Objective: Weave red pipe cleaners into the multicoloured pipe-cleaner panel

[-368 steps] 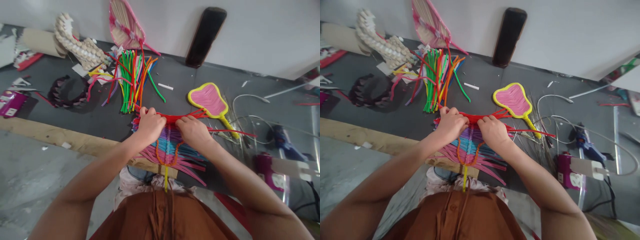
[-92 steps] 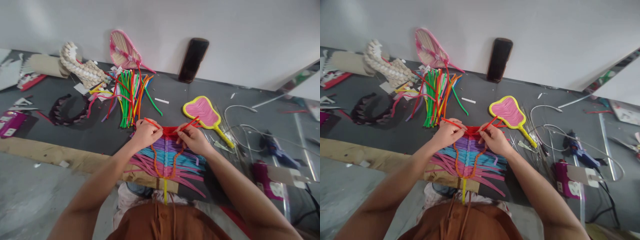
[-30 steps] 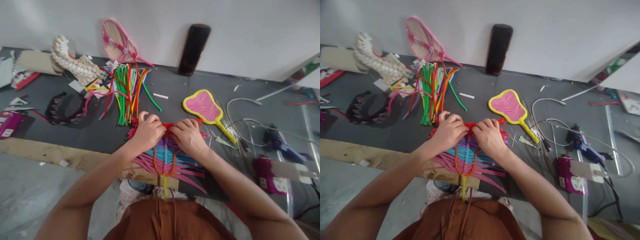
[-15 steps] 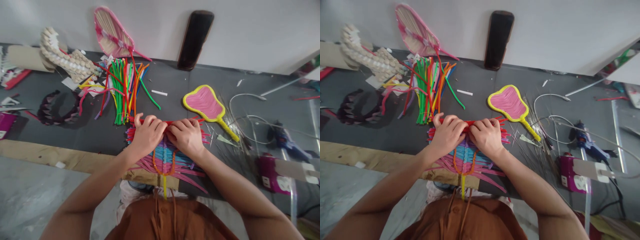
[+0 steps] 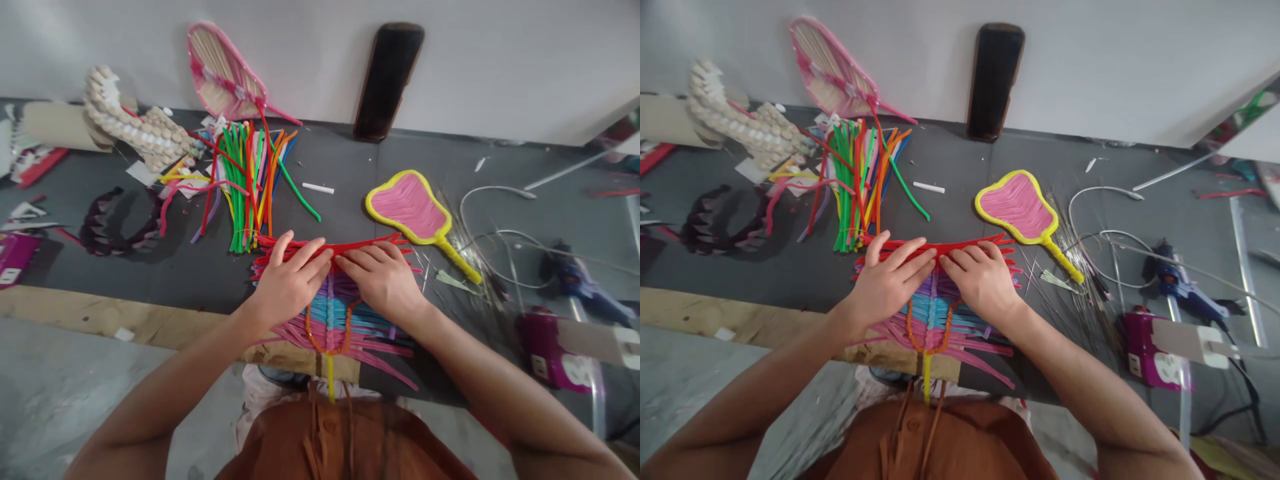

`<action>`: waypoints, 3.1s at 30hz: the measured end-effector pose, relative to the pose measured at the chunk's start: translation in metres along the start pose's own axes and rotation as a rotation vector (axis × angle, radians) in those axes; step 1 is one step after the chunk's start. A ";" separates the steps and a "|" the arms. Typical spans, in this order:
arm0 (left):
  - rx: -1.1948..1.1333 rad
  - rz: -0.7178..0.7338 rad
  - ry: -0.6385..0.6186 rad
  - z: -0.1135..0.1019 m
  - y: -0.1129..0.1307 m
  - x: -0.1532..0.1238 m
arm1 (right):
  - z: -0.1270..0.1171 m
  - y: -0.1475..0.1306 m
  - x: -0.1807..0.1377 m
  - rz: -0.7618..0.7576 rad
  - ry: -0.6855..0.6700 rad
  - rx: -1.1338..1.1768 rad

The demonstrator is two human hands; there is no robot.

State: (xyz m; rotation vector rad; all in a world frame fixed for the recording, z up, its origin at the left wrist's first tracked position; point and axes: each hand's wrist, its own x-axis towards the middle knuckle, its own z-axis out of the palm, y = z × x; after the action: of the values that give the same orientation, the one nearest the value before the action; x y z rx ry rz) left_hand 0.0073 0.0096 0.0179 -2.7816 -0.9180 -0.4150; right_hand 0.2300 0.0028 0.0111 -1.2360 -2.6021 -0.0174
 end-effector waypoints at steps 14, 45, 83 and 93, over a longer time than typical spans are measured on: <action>-0.131 0.016 -0.296 -0.002 -0.005 -0.013 | 0.000 -0.008 -0.009 -0.027 -0.123 -0.056; 0.018 -0.084 -0.391 0.004 0.003 0.000 | 0.003 -0.014 0.010 0.087 -0.056 0.011; -0.241 -0.366 -0.439 -0.035 0.111 -0.044 | -0.033 -0.004 -0.081 0.396 0.319 0.640; 0.034 -0.619 -0.388 -0.019 0.148 -0.006 | -0.003 -0.032 -0.148 0.561 0.364 0.655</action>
State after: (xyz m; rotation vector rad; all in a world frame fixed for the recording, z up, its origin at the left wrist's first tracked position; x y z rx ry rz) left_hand 0.0883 -0.1160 0.0209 -2.5312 -1.8583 0.0775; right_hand 0.2955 -0.1301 -0.0181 -1.4608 -1.6708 0.5991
